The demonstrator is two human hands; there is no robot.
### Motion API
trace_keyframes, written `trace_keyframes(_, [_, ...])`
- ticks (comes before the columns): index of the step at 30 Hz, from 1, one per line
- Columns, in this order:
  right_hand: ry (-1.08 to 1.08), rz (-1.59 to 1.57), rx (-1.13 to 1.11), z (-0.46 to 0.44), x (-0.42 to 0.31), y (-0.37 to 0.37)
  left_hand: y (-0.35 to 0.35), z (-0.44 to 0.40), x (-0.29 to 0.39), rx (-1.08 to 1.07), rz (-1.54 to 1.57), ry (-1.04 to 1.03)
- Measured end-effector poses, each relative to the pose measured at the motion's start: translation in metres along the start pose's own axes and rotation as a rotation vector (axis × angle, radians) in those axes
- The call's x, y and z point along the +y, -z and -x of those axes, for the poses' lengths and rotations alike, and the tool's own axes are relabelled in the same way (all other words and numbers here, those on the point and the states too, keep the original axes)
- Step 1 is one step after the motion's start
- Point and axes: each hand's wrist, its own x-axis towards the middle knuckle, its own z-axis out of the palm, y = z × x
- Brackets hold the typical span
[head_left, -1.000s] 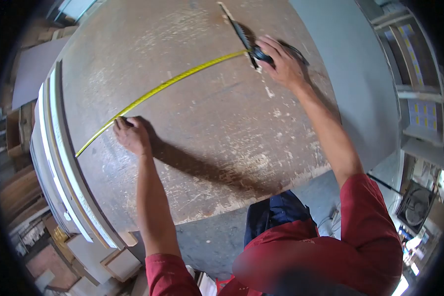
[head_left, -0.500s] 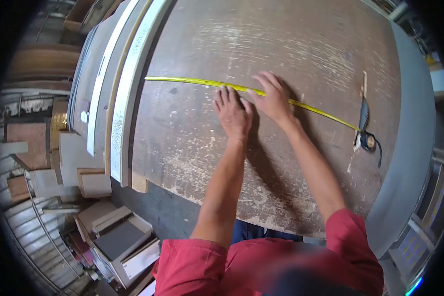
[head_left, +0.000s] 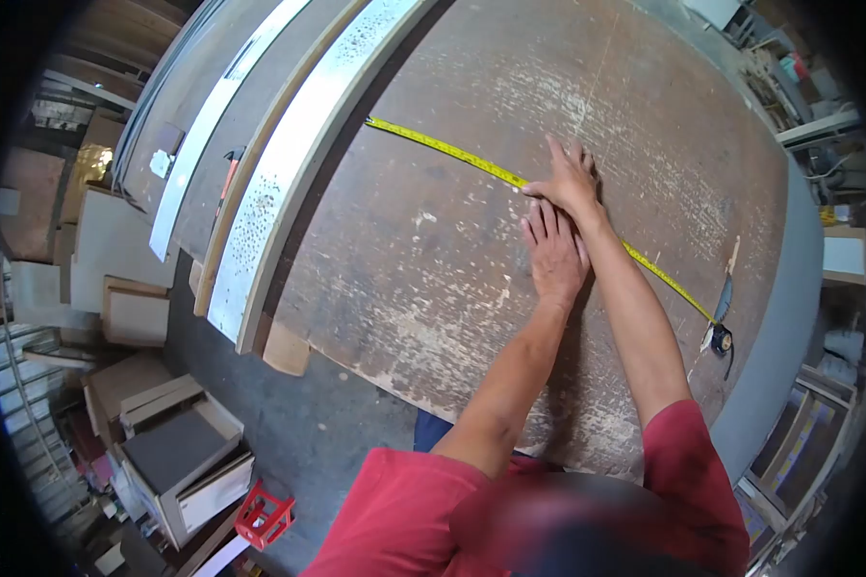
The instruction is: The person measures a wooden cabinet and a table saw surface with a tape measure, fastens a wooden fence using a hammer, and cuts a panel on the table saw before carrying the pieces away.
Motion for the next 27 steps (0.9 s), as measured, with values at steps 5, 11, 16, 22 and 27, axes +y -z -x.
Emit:
trace_keyframes(5, [0.007, 0.056, -0.017, 0.007, -0.008, 0.005, 0.067, 0.012, -0.059, 0.0, 0.749, -0.046])
trace_keyframes(11, [0.054, -0.01, 0.012, 0.005, -0.011, 0.006, 0.295, 0.066, -0.315, 0.648, 0.294, 0.444])
trace_keyframes(16, [0.074, -0.057, -0.011, 0.001, -0.016, 0.007, 0.376, 0.132, -0.546, 0.844, 0.621, 1.147])
trace_keyframes(22, [0.092, -0.044, -0.004, 0.002, -0.023, 0.012, 0.358, 0.114, -0.529, 0.553, 0.965, 0.705])
trace_keyframes(27, [0.105, -0.049, 0.014, 0.005, -0.023, 0.009, 0.342, 0.125, -0.542, 0.596, 1.001, 0.788])
